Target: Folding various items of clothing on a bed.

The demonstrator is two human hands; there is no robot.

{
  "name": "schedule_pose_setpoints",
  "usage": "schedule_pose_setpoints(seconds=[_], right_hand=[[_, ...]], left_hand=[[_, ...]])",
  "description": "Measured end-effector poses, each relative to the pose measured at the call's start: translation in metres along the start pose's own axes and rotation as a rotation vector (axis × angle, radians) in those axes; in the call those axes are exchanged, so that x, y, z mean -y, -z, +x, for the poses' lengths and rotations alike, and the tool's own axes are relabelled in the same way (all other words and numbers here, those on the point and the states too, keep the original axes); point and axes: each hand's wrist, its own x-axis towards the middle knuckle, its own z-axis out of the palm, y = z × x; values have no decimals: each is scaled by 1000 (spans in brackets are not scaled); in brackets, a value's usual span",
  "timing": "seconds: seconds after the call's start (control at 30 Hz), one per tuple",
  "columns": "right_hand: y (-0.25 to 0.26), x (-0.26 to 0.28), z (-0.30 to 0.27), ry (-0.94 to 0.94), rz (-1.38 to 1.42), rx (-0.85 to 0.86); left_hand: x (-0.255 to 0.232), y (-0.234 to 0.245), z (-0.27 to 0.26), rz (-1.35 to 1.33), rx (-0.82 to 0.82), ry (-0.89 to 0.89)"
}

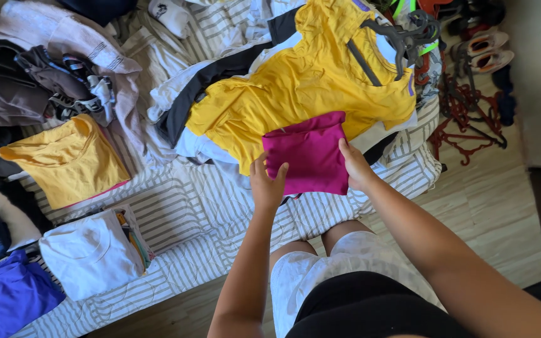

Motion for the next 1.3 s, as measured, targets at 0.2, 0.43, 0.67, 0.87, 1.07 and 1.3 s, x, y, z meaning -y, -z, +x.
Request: schedule_pose_setpoints(seconds=[0.2, 0.43, 0.67, 0.87, 1.07, 1.3], right_hand=[[22, -5, 36, 160, -208, -111], [28, -27, 38, 342, -798, -652], [-71, 49, -53, -267, -218, -361], [-90, 45, -72, -198, -180, -245], [-127, 23, -98, -136, -169, -85], [-206, -37, -134, -146, -215, 199]], left_hand=[[12, -31, 17, -1, -169, 67], [5, -41, 22, 91, -64, 163], [-71, -35, -37, 101, 245, -617], [-96, 12, -101, 378, 390, -727], [-99, 95, -136, 211, -35, -648], [-9, 155, -153, -624, -267, 182]])
